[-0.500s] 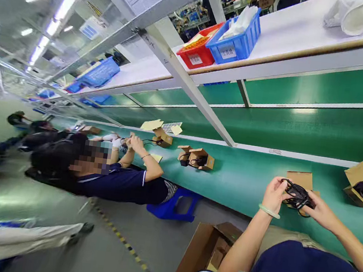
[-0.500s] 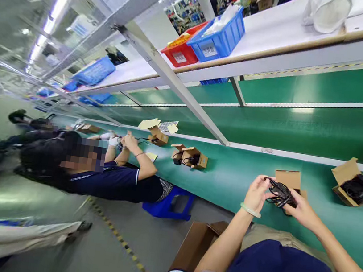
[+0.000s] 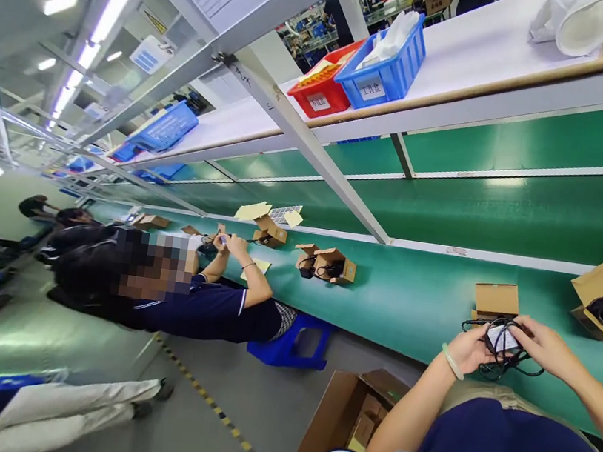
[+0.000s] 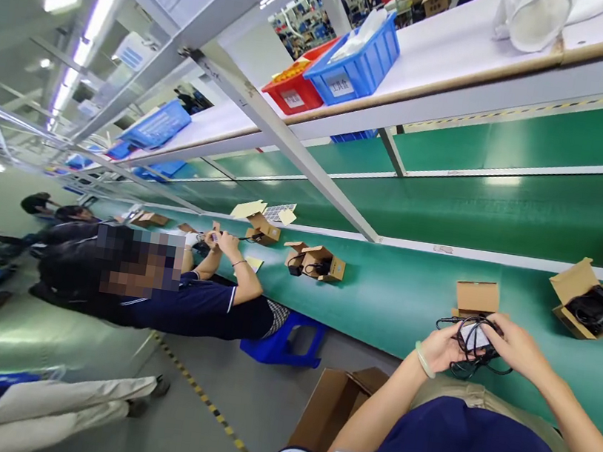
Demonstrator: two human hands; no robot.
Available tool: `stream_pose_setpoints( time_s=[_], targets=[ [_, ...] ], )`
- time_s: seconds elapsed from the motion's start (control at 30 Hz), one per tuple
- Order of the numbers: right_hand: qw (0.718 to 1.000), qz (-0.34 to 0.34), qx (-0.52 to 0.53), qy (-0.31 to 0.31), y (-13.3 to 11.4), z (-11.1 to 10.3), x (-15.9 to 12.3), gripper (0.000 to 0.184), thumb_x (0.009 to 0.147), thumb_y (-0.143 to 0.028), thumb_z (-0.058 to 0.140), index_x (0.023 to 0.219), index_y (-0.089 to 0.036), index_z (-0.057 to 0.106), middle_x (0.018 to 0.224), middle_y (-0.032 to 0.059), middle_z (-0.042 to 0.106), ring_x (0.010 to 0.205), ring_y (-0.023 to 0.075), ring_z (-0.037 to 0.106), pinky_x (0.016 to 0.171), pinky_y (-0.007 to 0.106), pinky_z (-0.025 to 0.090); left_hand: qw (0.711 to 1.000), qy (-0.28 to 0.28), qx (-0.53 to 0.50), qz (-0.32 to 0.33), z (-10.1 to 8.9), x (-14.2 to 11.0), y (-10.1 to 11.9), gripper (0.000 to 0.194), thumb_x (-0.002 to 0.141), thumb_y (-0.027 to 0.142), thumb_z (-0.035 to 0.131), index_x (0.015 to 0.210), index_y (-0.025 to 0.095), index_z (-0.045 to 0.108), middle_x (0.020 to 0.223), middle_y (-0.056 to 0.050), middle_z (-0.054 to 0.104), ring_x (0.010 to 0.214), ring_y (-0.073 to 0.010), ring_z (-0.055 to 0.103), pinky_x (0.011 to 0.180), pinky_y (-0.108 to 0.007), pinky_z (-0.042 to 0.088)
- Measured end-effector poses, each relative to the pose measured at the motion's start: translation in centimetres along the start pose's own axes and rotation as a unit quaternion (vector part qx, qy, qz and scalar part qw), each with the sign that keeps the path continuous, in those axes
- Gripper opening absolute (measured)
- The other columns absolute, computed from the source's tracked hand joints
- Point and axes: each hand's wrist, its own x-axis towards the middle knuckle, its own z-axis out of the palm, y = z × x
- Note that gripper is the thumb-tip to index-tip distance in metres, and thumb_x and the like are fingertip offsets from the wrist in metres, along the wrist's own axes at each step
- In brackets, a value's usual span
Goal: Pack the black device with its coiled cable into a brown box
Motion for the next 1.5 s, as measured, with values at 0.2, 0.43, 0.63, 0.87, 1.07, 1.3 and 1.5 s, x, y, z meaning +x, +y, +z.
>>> stream_pose_setpoints(
  time_s=[0.2, 0.43, 0.63, 0.87, 1.07, 1.3, 1.5],
  targets=[
    [0.98, -0.001, -0.069, 0.186, -1.9, -1.7, -1.7, 0.033, 0.089, -0.046, 0.043, 0.103, -0.022, 0.062, 0.104, 0.0048, 0.066, 0.08, 0.0184, 0.061, 0.056, 0.026, 0.046, 0.989, 0.035, -0.118, 0.081, 1.0, -1.3, 0.1, 0.038, 0.076, 0.024, 0.055, 0.11, 0.01, 0.061, 0.098, -0.012, 0.066, 0.083, -0.0175, 0.06, 0.071, -0.028, 0.043],
    [0.973, -0.122, -0.126, 0.147, -4.3, 0.6, -2.6, 0.027, 0.093, -0.038, 0.042, 0.099, -0.023, 0.064, 0.099, 0.003, 0.065, 0.086, 0.0174, 0.062, 0.071, 0.028, 0.05, 0.987, -0.02, -0.153, 0.042, 2.1, -2.3, 0.8, 0.037, 0.081, 0.033, 0.055, 0.106, 0.007, 0.063, 0.092, -0.013, 0.065, 0.079, -0.0183, 0.06, 0.063, -0.023, 0.04],
    [0.937, -0.192, -0.229, 0.181, -5.0, 2.2, -2.7, 0.026, 0.094, -0.031, 0.042, 0.103, -0.022, 0.064, 0.103, 0.0051, 0.062, 0.091, 0.0188, 0.06, 0.076, 0.03, 0.049, 0.983, 0.006, -0.153, 0.099, 4.0, -3.1, 0.9, 0.025, 0.082, 0.027, 0.056, 0.1, 0.012, 0.064, 0.091, -0.009, 0.064, 0.083, -0.0165, 0.058, 0.076, -0.03, 0.044],
    [0.929, -0.171, -0.242, 0.22, -5.3, 2.0, -2.5, 0.024, 0.094, -0.032, 0.043, 0.102, -0.02, 0.062, 0.098, 0.0042, 0.062, 0.088, 0.0175, 0.06, 0.076, 0.03, 0.047, 0.984, 0.001, -0.097, 0.15, 5.5, -4.2, 0.9, 0.027, 0.081, 0.03, 0.059, 0.103, 0.017, 0.063, 0.097, -0.008, 0.062, 0.084, -0.0183, 0.057, 0.067, -0.028, 0.046],
    [0.943, -0.139, -0.212, 0.217, -5.6, 2.0, -2.6, 0.024, 0.093, -0.036, 0.044, 0.097, -0.022, 0.064, 0.097, 0.0032, 0.063, 0.085, 0.0163, 0.061, 0.071, 0.028, 0.048, 0.981, 0.012, -0.092, 0.17, 5.7, -4.4, 0.4, 0.033, 0.082, 0.038, 0.059, 0.107, 0.017, 0.063, 0.102, -0.009, 0.061, 0.086, -0.0181, 0.056, 0.067, -0.027, 0.046],
    [0.947, -0.138, -0.196, 0.215, -5.3, 2.5, -2.5, 0.03, 0.093, -0.034, 0.041, 0.105, -0.023, 0.066, 0.1, 0.0054, 0.062, 0.085, 0.0178, 0.061, 0.07, 0.029, 0.049, 0.98, 0.051, -0.057, 0.183, 5.6, -4.1, 0.1, 0.041, 0.08, 0.04, 0.062, 0.115, 0.02, 0.059, 0.112, -0.01, 0.059, 0.092, -0.021, 0.055, 0.076, -0.034, 0.047],
    [0.944, -0.144, -0.178, 0.236, -5.3, 2.9, -2.5, 0.028, 0.093, -0.03, 0.042, 0.106, -0.023, 0.066, 0.103, 0.0062, 0.062, 0.091, 0.0189, 0.061, 0.074, 0.029, 0.05, 0.974, 0.055, -0.04, 0.217, 5.6, -3.5, -0.3, 0.049, 0.078, 0.041, 0.063, 0.121, 0.019, 0.056, 0.117, -0.011, 0.058, 0.097, -0.0233, 0.056, 0.079, -0.036, 0.048]
  ],
)
